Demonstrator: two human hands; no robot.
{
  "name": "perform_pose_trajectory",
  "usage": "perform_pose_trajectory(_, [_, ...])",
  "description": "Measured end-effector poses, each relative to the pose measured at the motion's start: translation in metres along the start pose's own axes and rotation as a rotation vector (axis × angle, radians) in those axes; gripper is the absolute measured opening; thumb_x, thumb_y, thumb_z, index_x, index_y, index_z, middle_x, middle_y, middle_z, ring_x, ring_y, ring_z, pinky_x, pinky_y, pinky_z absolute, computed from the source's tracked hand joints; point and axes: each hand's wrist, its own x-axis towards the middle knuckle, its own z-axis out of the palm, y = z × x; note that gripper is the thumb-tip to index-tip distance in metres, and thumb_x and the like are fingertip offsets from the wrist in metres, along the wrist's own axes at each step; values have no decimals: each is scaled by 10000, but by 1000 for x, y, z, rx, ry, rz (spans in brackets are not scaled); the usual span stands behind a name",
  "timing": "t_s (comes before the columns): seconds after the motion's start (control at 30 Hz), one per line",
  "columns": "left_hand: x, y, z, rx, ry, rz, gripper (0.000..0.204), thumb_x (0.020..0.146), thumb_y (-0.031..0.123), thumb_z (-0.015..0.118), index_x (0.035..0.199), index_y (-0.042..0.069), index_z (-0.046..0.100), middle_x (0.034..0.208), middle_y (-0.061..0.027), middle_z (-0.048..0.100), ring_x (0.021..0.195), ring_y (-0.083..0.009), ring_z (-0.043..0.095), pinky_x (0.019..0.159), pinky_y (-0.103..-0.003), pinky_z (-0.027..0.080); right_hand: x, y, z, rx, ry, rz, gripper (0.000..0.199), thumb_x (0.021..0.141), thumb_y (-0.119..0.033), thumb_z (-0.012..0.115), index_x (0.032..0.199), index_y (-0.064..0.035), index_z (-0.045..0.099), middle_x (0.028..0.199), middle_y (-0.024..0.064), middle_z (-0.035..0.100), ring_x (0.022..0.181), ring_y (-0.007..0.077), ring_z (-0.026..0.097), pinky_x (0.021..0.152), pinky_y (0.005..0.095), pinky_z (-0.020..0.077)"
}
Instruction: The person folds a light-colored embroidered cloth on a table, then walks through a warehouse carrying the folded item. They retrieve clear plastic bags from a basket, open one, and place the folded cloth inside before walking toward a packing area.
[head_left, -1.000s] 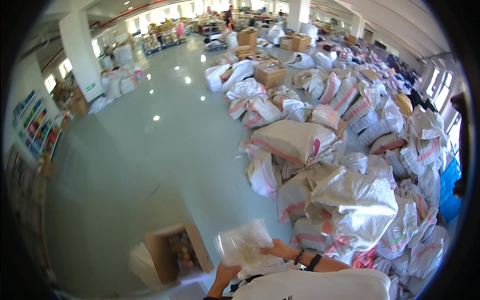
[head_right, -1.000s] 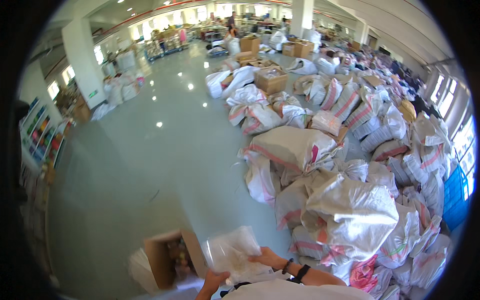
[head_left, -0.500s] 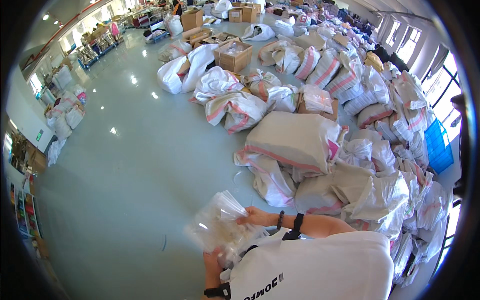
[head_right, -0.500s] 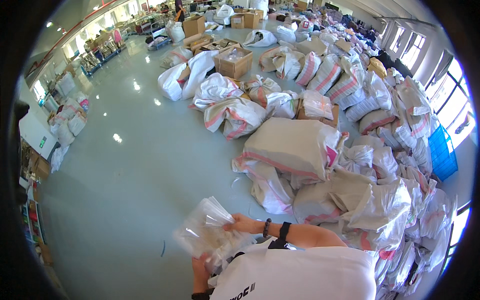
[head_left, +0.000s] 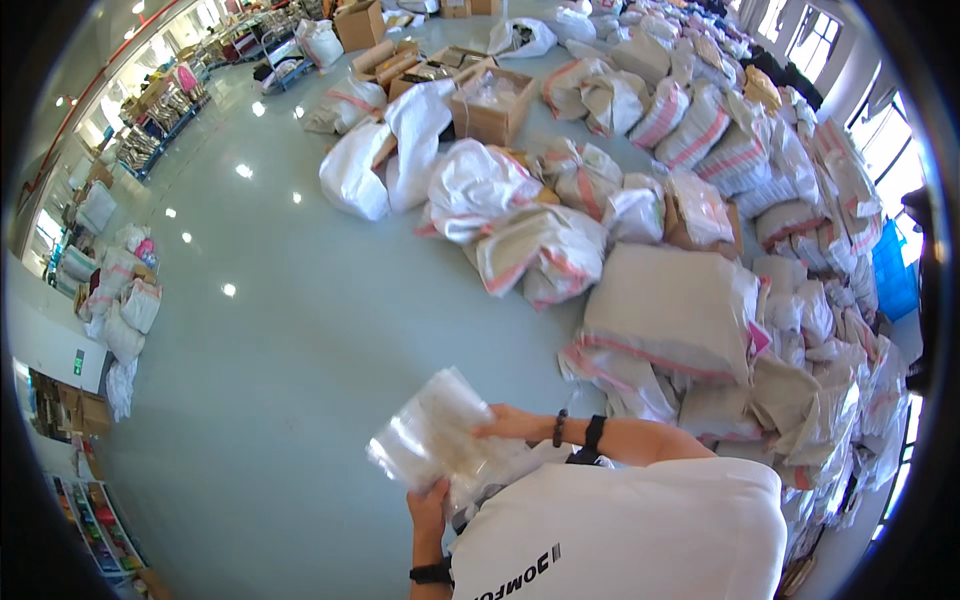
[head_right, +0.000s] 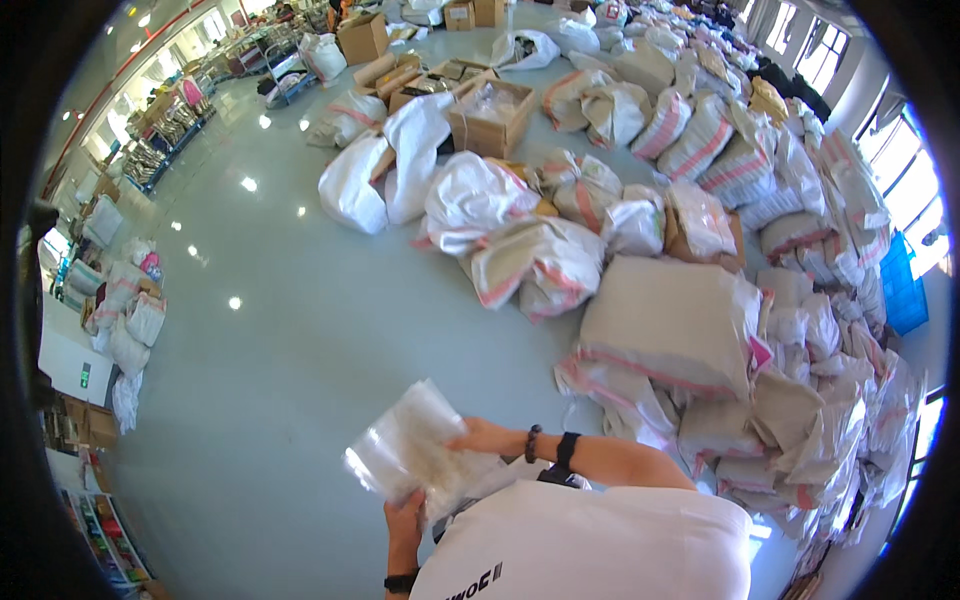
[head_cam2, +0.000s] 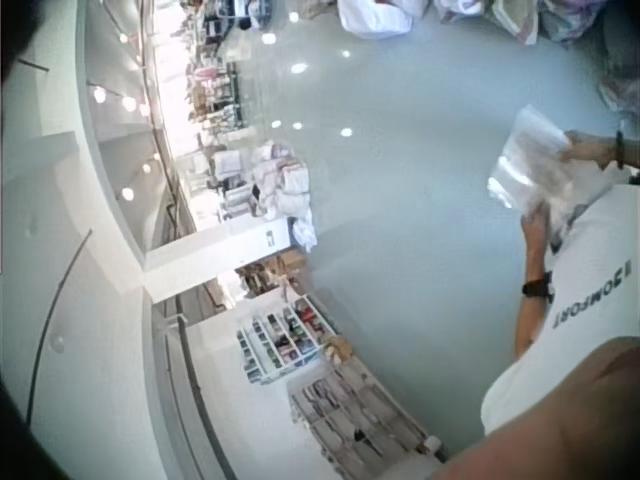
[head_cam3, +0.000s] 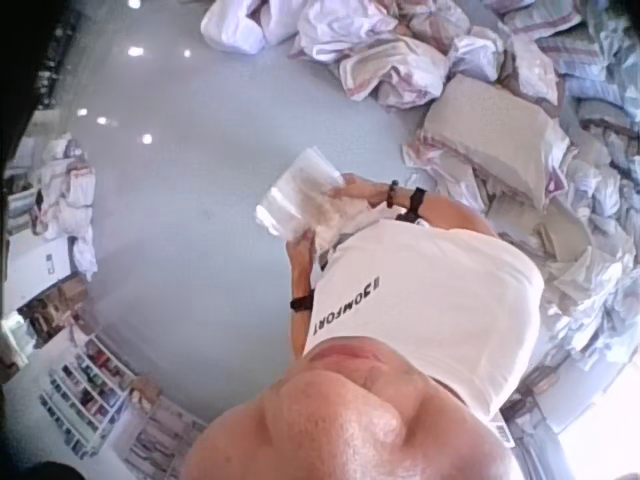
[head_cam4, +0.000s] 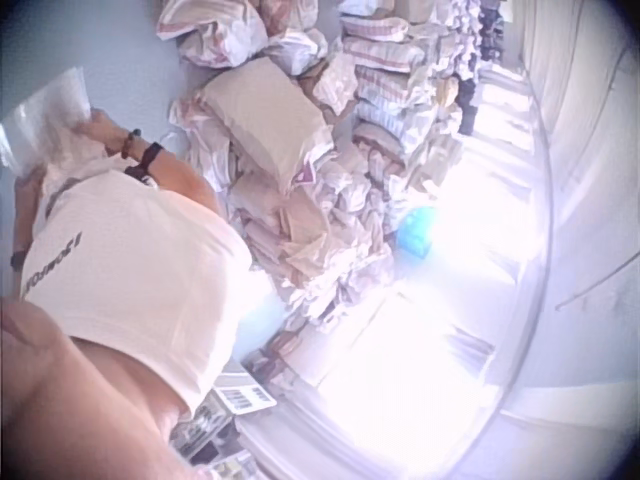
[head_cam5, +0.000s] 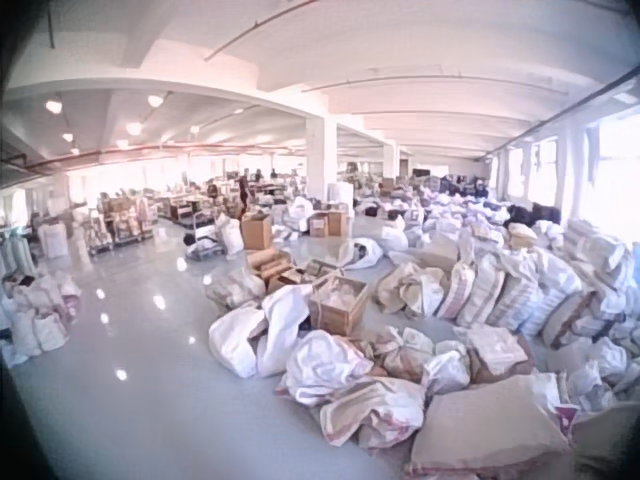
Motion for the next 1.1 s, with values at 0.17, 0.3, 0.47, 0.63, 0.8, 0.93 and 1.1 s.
perform_pose_trajectory(0.17, [129, 118, -40, -28, 23, 71, 310, 802, -8, 707, 1102, -28, 630, 996, -78, 675, 870, -185, 639, 787, -310, 523, 180, -112, -14, -263, -20, -9, 567, 900, -404, 694, 1290, -14, 558, 1152, 58, 649, 1022, 154, 573, 934, 341, 467])
perform_pose_trajectory(0.3, [276, 201, -67, -46, 114, -22, 338, 801, 5, 714, 1121, -30, 612, 993, -86, 672, 866, -204, 644, 779, -338, 539, 320, -190, -36, -290, -1, -15, 453, 899, -319, 704, 1225, -18, 616, 1075, 33, 651, 1000, 132, 565, 858, 303, 471])
perform_pose_trajectory(0.47, [456, 334, -96, -150, -229, -99, 392, 814, 61, 728, 1173, -30, 603, 1038, -103, 674, 856, -219, 657, 775, -354, 551, 470, -287, -64, -184, 212, 37, 442, 890, -290, 716, 1223, -15, 619, 1101, 45, 652, 1004, 139, 577, 869, 300, 480])
perform_pose_trajectory(0.63, [611, 488, -96, 261, -242, 39, 263, 826, 60, 725, 1066, -29, 666, 956, -84, 697, 839, -185, 662, 731, -323, 545, 601, -372, -92, -62, 396, -132, 491, 883, -323, 723, 1250, -19, 605, 1136, 75, 661, 1025, 146, 599, 890, 315, 497])
perform_pose_trajectory(0.8, [783, 595, -118, 346, -295, 34, 232, 824, 73, 725, 1041, 1, 682, 915, -59, 694, 774, -144, 648, 677, -289, 527, 761, -441, -127, -29, 432, -68, 540, 896, -394, 697, 1251, -1, 594, 1107, 66, 657, 970, 148, 603, 841, 319, 505])
perform_pose_trajectory(0.93, [895, 669, -144, 256, -169, 42, 131, 837, 102, 725, 949, 41, 695, 798, -3, 663, 652, -124, 605, 579, -261, 485, 899, -545, -147, -154, 404, -7, 466, 919, -398, 665, 1164, -2, 646, 1010, 31, 655, 879, 118, 571, 760, 296, 489])
perform_pose_trajectory(1.1, [1019, 776, -169, -115, -154, -149, 289, 855, 105, 709, 1123, 31, 629, 965, -53, 657, 799, -163, 620, 693, -311, 516, 1060, -683, -180, -289, 228, -64, 475, 919, -425, 658, 1167, -21, 637, 967, 16, 640, 871, 108, 540, 758, 299, 474])
